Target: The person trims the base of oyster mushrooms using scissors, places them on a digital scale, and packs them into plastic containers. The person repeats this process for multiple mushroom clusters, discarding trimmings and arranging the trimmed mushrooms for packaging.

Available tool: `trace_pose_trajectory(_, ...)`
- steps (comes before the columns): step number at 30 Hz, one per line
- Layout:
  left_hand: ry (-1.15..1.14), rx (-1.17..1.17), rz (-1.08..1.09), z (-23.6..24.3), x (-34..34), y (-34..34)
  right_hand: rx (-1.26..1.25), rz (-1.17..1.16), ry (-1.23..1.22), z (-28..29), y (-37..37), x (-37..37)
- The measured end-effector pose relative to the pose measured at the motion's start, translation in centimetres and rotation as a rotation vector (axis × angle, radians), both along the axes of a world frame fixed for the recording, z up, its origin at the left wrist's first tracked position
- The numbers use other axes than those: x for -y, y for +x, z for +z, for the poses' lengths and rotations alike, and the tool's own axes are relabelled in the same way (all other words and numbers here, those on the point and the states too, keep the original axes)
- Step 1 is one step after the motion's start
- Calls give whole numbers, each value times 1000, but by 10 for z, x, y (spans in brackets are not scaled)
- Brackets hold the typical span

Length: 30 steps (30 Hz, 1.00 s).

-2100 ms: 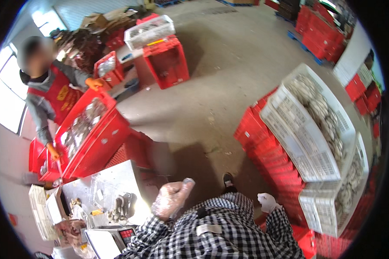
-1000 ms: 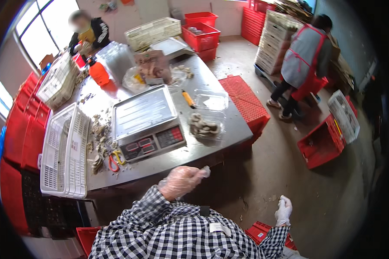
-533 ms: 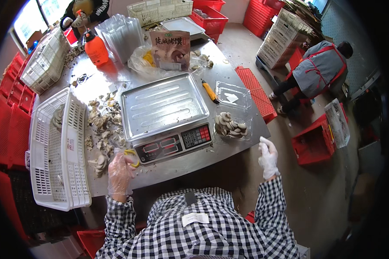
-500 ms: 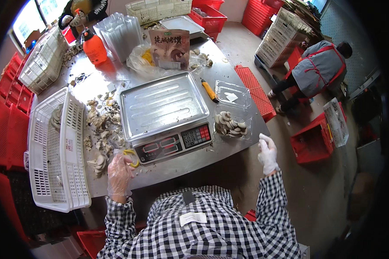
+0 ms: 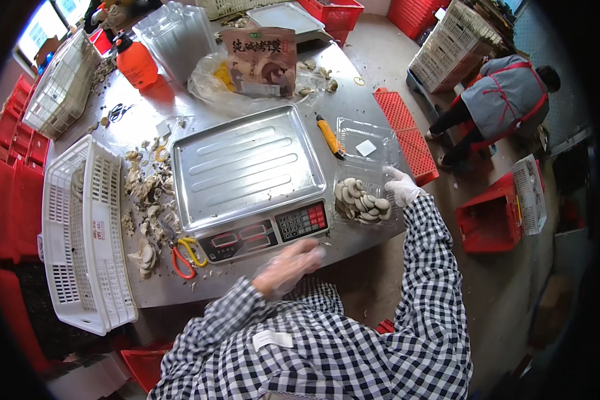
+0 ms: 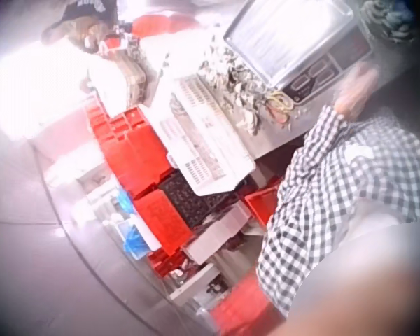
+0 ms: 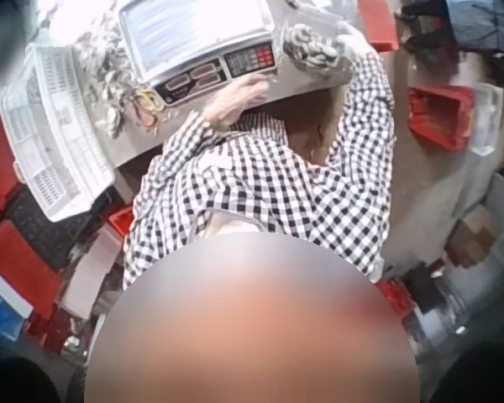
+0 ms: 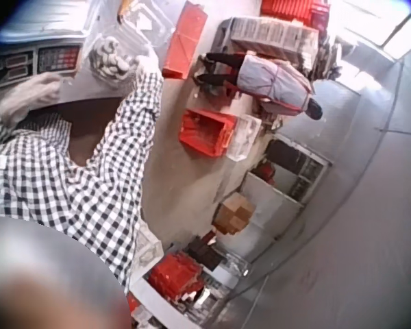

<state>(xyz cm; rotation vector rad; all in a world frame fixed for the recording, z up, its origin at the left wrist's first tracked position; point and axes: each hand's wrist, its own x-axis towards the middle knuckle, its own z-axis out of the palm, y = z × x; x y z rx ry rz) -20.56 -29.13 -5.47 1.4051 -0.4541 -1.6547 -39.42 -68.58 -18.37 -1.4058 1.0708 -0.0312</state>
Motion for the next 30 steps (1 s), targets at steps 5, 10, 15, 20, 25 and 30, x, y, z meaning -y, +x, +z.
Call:
trace_pose_trajectory(5, 108, -269, 236, -41, 88, -31, 162, -87, 92, 83, -35, -42)
trace_pose_trajectory(10, 116, -408, 385, -27, 112, -37, 246, -159, 4, 121, -54, -41)
trace_pose_trajectory(15, -81, -429, 402, 11, 100, -12, 203, -30, -55, 187, -16, -35)
trace_pose_trajectory(20, -182, -111, 579, 77, 55, 33, 341, 139, 18, 210, 89, -58)
trace_pose_trajectory(25, -102, 42, 1000, 68, -22, 67, 410, 482, 127, 157, 221, -103)
trace_pose_trajectory(30, 20, 43, 1072, 48, -52, 73, 167, 755, -291, 115, 289, -125)
